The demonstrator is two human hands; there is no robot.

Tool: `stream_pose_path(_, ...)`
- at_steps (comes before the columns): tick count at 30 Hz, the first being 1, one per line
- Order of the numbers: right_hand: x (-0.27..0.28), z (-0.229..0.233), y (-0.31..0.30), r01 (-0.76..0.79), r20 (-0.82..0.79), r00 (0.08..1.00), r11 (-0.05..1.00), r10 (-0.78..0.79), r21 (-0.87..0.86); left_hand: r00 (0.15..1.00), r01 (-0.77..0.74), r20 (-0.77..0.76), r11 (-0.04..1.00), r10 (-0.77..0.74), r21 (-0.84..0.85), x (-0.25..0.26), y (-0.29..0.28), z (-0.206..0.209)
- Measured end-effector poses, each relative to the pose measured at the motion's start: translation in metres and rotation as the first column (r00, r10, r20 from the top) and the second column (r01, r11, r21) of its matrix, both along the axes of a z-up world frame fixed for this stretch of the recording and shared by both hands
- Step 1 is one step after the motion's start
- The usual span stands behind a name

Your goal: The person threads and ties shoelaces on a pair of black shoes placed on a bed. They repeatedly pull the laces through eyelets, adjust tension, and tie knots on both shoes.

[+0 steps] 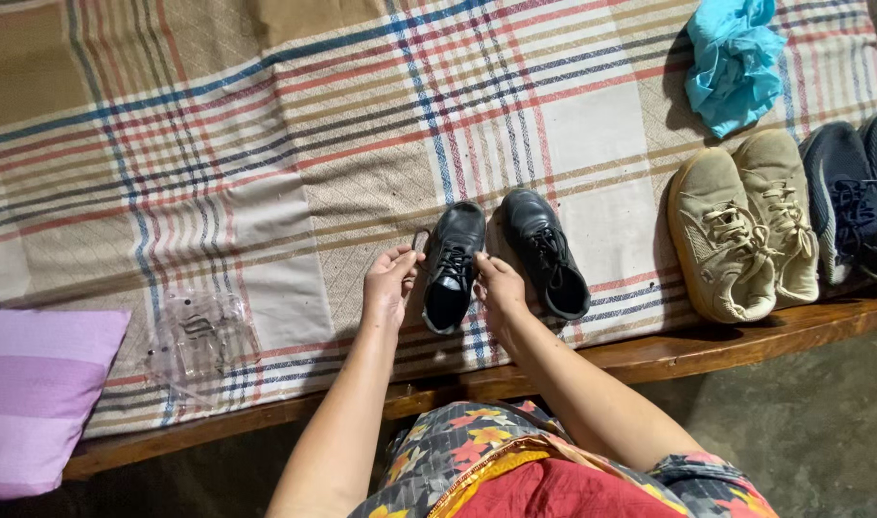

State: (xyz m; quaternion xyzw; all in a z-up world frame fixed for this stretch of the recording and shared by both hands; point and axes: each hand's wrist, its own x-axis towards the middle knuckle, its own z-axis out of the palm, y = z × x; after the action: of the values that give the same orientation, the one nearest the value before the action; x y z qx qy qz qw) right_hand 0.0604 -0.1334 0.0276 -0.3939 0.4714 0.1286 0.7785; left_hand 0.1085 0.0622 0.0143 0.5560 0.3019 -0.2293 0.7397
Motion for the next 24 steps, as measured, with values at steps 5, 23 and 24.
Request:
stream_pose_path(5,0.022,0.008,0.005,-0.537,-0.011,0.733,0.568,0.681,-0.623,0.889,0.235,0.375,0.964,-0.264,0.122,0.008,-0.029,0.039)
stream_pose_path(23,0.017,0.038,-0.015,-0.413,0.028,0.645,0.379,0.764,-0.828,0.453,0.610,0.079,0.374,-0.888,0.698,0.027,-0.027,0.035)
stream_pose_path(24,0.021,0.050,-0.014,-0.405,-0.043,0.646,0.294,0.763,-0.865,0.491,0.670,0.085,0.438,-0.867,0.600,0.029,-0.025,0.029)
